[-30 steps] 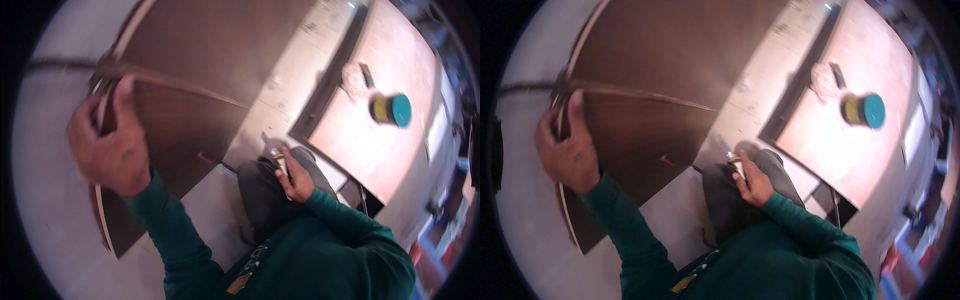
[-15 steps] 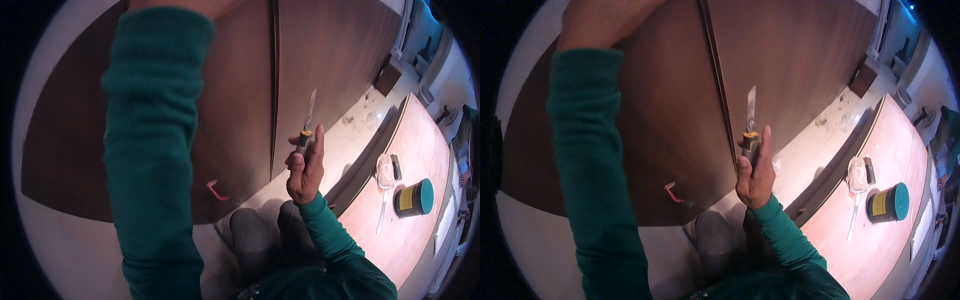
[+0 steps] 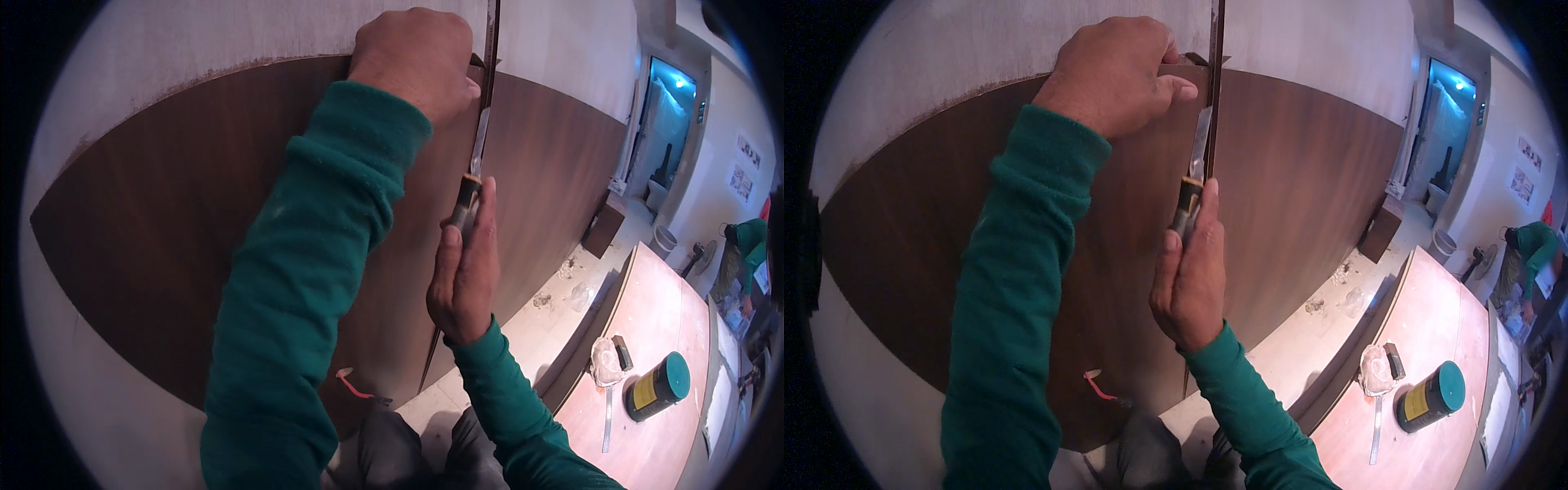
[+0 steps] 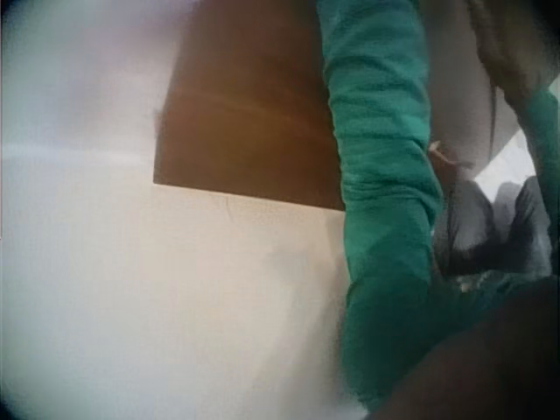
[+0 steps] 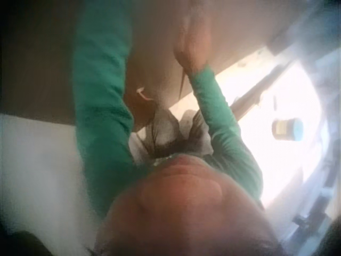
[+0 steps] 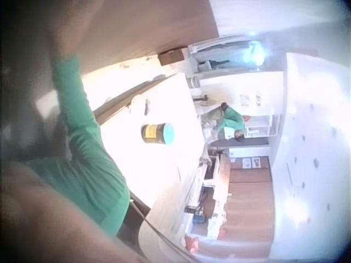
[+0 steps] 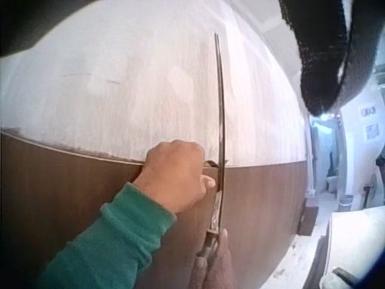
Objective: The person installs edge banding on a wooden cabinet door. They position the strip along the edge, use a utility knife to trim the excess, and press the strip into place.
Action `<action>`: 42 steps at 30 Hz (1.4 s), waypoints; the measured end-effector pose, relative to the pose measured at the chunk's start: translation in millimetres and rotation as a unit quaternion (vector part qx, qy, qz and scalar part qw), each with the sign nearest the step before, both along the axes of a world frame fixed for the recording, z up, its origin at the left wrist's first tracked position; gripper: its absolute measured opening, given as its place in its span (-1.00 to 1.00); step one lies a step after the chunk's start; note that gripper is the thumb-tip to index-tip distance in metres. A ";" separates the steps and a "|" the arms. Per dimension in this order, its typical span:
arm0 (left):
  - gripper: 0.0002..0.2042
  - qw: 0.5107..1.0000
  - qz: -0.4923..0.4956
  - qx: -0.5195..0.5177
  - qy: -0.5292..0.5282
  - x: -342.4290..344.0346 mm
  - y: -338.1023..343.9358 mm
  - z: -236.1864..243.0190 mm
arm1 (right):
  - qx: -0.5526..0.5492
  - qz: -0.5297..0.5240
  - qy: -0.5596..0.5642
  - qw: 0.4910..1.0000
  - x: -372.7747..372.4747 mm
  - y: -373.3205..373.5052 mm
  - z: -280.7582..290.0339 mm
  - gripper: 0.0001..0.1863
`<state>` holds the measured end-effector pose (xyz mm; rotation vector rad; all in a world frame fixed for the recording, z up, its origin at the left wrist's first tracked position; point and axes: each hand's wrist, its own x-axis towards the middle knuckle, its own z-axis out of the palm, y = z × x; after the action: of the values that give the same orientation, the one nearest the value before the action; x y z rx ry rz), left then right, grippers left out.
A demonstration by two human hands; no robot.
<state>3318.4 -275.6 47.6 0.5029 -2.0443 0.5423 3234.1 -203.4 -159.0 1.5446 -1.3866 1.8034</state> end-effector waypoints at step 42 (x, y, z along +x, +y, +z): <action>-0.44 0.997 0.070 0.020 -0.030 -17.2 7.7 -8.6 | -0.073 -0.029 -0.025 0.997 -19.1 -39.1 41.6 -0.46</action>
<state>3301.1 -267.9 39.0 0.6636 -2.0904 0.6077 3215.0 -242.6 -117.5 1.3811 -1.2778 1.8742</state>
